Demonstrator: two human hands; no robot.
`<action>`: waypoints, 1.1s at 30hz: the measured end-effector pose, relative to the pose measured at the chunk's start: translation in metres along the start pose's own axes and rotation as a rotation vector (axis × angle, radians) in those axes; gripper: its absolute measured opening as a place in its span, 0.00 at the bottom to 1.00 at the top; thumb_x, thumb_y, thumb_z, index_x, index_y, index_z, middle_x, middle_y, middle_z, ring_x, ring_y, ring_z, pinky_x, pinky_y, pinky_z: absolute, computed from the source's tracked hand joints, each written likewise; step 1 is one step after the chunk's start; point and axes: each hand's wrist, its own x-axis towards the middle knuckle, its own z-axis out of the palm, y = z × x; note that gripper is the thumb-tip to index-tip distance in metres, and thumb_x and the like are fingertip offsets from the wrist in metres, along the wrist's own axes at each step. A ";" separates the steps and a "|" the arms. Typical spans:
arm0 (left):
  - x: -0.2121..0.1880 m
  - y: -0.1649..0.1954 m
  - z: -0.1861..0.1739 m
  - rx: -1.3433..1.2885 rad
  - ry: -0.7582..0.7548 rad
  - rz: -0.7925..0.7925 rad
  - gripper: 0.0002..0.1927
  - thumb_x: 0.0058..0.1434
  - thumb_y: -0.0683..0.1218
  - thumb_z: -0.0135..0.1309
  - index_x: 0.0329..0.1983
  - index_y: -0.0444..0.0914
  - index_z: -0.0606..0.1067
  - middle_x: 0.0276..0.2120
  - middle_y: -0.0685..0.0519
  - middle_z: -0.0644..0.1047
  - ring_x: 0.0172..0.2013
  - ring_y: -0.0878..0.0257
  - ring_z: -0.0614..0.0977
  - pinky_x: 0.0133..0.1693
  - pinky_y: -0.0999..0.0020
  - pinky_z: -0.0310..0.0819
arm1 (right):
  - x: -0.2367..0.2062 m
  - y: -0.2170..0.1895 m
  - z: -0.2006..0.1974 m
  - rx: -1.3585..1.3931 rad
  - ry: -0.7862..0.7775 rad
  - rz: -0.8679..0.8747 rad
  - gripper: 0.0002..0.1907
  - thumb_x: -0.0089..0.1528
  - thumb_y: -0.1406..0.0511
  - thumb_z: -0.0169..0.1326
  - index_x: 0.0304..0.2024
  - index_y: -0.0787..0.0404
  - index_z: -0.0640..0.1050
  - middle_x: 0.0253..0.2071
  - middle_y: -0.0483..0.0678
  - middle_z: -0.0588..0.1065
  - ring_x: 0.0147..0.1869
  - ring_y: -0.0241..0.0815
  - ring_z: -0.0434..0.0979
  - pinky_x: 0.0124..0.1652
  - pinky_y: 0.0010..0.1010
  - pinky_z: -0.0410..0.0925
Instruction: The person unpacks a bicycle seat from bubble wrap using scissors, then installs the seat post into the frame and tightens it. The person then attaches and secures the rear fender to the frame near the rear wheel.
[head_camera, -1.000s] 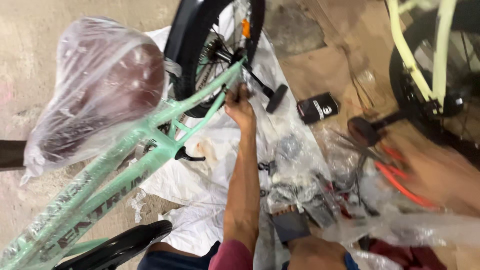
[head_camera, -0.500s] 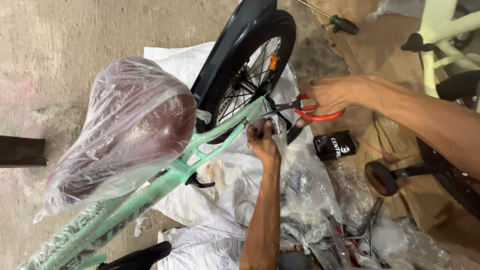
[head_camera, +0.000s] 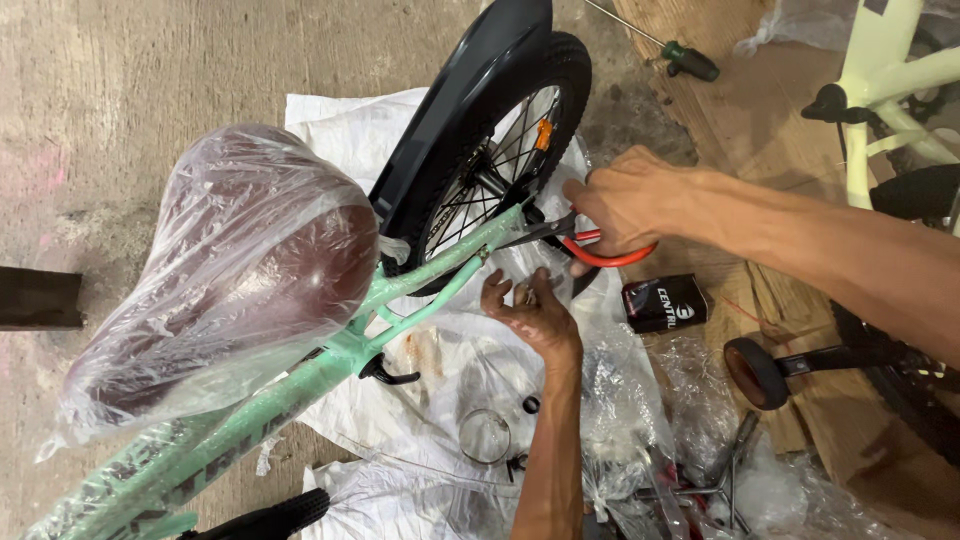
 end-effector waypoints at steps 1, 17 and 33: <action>0.002 0.004 -0.004 0.036 -0.037 0.030 0.25 0.65 0.31 0.55 0.58 0.38 0.57 0.64 0.42 0.59 0.42 0.59 0.80 0.36 0.70 0.83 | 0.000 0.000 -0.002 -0.004 0.014 -0.001 0.49 0.47 0.29 0.56 0.47 0.64 0.74 0.29 0.62 0.79 0.39 0.65 0.82 0.40 0.51 0.75; 0.041 0.051 -0.024 0.430 -0.471 -0.067 0.33 0.60 0.29 0.52 0.69 0.38 0.64 0.69 0.38 0.61 0.42 0.52 0.85 0.32 0.68 0.85 | 0.002 0.013 0.052 -0.279 0.553 -0.424 0.24 0.52 0.47 0.61 0.31 0.62 0.78 0.30 0.55 0.76 0.27 0.53 0.79 0.26 0.44 0.72; 0.076 0.037 -0.068 0.404 -0.650 0.287 0.34 0.56 0.27 0.53 0.67 0.38 0.68 0.64 0.42 0.69 0.48 0.48 0.83 0.38 0.66 0.85 | -0.037 -0.048 0.137 0.376 0.754 0.145 0.16 0.64 0.68 0.59 0.56 0.60 0.79 0.57 0.52 0.76 0.57 0.51 0.77 0.49 0.40 0.74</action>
